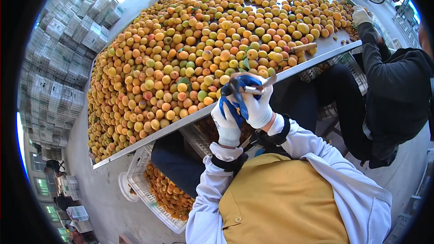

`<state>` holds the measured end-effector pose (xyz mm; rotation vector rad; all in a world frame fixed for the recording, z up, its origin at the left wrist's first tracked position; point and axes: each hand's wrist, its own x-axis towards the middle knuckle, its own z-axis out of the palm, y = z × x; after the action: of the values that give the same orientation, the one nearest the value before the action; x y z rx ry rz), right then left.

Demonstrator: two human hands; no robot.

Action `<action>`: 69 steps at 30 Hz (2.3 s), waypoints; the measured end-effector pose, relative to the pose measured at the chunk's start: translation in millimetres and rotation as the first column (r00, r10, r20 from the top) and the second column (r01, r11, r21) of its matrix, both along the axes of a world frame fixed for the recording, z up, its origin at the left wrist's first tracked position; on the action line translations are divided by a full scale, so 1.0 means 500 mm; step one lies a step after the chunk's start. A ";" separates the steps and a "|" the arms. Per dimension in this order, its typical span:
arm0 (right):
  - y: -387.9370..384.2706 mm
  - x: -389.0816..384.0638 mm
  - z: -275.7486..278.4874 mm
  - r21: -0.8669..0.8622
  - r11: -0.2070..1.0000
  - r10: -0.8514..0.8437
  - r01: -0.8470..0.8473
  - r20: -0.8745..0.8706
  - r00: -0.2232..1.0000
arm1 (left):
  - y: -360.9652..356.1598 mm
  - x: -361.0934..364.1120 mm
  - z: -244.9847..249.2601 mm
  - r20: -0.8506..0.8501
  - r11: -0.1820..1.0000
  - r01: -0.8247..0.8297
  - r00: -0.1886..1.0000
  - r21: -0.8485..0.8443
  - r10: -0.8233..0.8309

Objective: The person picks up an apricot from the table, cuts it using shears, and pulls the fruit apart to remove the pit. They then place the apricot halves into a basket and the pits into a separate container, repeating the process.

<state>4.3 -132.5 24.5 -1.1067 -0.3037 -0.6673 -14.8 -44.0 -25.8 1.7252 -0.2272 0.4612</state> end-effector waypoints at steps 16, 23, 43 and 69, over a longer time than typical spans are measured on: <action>-0.088 0.073 0.030 0.684 0.328 0.790 -0.651 0.179 0.586 | 0.028 0.017 0.039 -0.420 0.802 0.021 0.844 -0.597 -0.334; -0.044 0.047 0.033 0.597 0.655 0.543 -0.463 0.054 0.838 | 0.003 0.010 0.053 -0.314 0.810 0.051 0.906 -0.584 -0.284; -0.079 0.077 0.038 0.765 0.417 0.820 -0.491 -0.083 0.566 | -0.024 -0.012 0.019 -0.187 0.984 0.069 0.977 -0.165 -0.100; -0.021 -0.015 -0.050 -0.313 0.846 0.229 -0.432 -0.519 0.823 | 0.078 0.033 0.017 -0.211 0.951 -0.054 0.977 -0.305 -0.012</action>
<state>-3.2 -142.7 -0.5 -1.5406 -0.2234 0.0091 1.9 -5.2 -17.5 1.4545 0.0178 0.3069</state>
